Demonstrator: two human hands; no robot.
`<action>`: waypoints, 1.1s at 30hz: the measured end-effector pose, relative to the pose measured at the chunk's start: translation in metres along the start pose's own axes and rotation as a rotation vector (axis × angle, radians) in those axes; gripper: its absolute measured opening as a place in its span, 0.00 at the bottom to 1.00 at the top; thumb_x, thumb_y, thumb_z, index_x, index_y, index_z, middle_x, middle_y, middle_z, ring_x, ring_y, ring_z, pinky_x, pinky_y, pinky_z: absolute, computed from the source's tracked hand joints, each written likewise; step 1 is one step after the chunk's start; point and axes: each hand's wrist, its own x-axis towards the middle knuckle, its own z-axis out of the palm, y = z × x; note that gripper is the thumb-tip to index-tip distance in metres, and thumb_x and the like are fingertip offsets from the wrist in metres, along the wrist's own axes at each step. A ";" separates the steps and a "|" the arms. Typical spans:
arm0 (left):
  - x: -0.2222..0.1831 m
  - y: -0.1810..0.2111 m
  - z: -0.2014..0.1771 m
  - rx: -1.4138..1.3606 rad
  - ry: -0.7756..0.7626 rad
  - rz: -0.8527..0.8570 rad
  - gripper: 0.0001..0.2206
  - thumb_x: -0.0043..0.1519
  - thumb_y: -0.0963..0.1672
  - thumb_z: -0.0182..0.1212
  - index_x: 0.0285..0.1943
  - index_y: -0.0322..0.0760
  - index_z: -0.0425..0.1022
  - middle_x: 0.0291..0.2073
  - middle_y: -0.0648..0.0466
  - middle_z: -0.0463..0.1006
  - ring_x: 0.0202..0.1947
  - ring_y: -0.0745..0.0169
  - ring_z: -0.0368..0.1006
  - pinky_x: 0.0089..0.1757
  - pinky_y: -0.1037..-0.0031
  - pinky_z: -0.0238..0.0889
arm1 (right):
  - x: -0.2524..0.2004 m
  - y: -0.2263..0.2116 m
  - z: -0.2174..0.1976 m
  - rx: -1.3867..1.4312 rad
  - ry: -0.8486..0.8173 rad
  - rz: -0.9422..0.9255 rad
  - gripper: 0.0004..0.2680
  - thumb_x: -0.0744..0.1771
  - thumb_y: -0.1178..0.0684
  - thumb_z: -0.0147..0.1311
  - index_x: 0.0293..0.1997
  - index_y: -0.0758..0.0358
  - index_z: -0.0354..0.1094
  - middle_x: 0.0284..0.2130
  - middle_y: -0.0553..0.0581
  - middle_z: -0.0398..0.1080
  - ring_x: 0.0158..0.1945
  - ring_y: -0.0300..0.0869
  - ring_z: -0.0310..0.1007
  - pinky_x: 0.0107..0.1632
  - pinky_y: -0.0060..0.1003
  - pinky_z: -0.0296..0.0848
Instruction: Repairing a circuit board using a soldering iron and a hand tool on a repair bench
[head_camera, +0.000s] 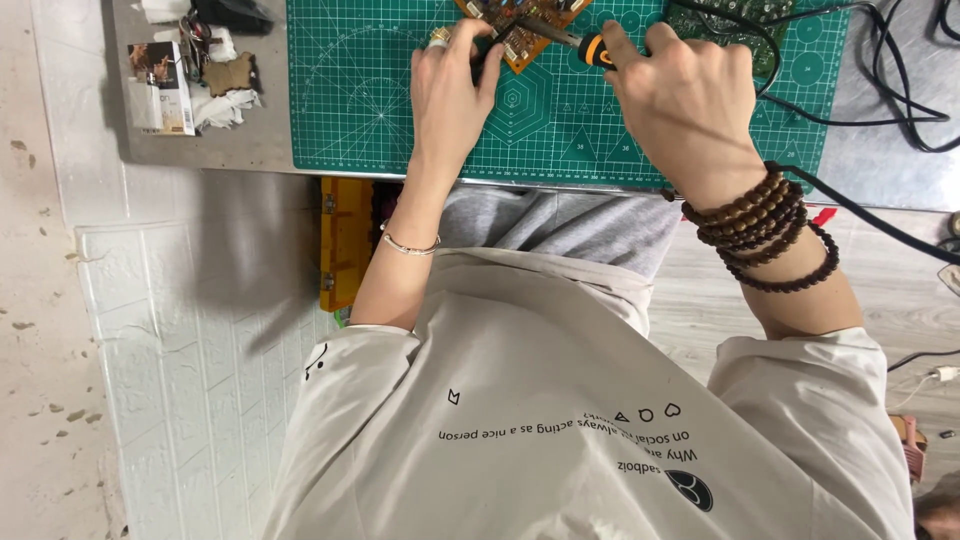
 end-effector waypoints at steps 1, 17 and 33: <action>0.000 0.002 -0.002 -0.002 0.006 -0.019 0.08 0.64 0.43 0.61 0.45 0.44 0.65 0.21 0.58 0.76 0.23 0.63 0.72 0.37 0.67 0.61 | 0.000 0.000 0.000 -0.009 0.001 0.004 0.17 0.67 0.33 0.59 0.62 0.39 0.72 0.24 0.36 0.67 0.16 0.31 0.65 0.20 0.27 0.61; -0.002 0.003 0.009 0.183 0.065 0.066 0.04 0.66 0.44 0.52 0.38 0.42 0.64 0.16 0.57 0.72 0.13 0.58 0.64 0.30 0.67 0.54 | -0.012 -0.008 0.015 0.166 -0.042 0.043 0.14 0.70 0.39 0.57 0.62 0.46 0.71 0.26 0.42 0.70 0.17 0.38 0.70 0.18 0.35 0.70; -0.005 -0.005 0.016 0.213 0.023 0.025 0.05 0.68 0.45 0.50 0.48 0.43 0.65 0.19 0.56 0.75 0.18 0.57 0.71 0.33 0.65 0.58 | -0.025 -0.023 0.033 0.890 -0.136 0.193 0.12 0.73 0.52 0.52 0.60 0.72 0.69 0.25 0.61 0.73 0.19 0.55 0.67 0.19 0.49 0.66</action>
